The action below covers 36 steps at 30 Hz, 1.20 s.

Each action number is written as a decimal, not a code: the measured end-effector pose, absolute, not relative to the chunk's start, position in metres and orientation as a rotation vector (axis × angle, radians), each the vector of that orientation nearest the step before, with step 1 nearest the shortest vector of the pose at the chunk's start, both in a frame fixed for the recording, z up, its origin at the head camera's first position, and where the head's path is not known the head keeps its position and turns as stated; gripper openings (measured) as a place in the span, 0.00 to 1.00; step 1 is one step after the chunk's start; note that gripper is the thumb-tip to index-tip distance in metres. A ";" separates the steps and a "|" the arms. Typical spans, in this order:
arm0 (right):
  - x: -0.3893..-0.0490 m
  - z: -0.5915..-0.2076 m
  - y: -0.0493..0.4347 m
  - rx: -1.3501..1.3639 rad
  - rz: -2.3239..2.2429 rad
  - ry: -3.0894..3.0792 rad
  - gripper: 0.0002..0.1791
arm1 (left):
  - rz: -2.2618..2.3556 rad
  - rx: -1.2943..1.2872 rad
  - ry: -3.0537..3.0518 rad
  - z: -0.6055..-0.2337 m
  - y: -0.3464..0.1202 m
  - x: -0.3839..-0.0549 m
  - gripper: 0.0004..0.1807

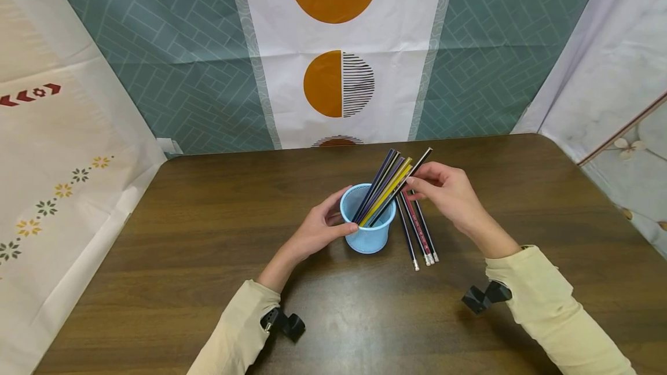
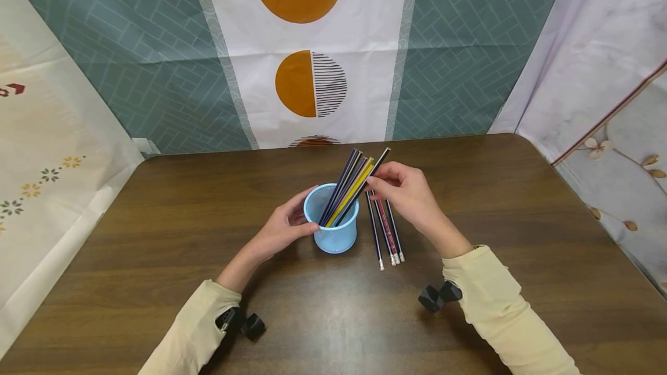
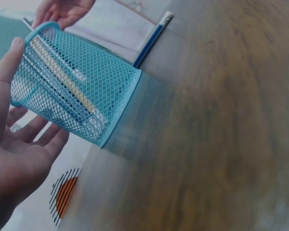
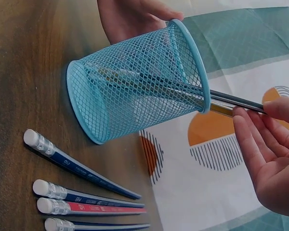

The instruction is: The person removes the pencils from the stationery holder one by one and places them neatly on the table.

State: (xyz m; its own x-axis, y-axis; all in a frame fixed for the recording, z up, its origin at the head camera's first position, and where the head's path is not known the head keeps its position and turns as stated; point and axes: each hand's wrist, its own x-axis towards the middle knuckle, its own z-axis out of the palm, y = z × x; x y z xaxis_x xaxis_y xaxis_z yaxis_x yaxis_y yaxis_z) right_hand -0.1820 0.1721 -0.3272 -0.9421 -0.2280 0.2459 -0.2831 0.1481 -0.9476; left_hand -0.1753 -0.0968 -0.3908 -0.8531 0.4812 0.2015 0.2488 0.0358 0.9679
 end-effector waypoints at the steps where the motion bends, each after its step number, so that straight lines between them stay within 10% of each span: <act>1: -0.182 -0.327 0.172 0.530 1.950 -2.347 0.08 | 1.920 0.760 2.122 -0.391 -0.097 -0.175 0.42; 36: -0.177 -0.302 0.178 0.518 1.783 -2.251 0.08 | 1.927 0.755 2.113 -0.393 -0.097 -0.177 0.40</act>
State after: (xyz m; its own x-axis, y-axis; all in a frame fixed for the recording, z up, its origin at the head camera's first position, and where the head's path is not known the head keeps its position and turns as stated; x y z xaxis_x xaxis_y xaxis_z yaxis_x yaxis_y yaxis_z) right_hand -0.1773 0.1775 -0.3022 -0.9127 -0.1348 0.3857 -0.4063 0.2003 -0.8915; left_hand -0.1771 -0.0966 -0.3934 -0.8541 0.4803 0.1993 0.2425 0.0290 0.9697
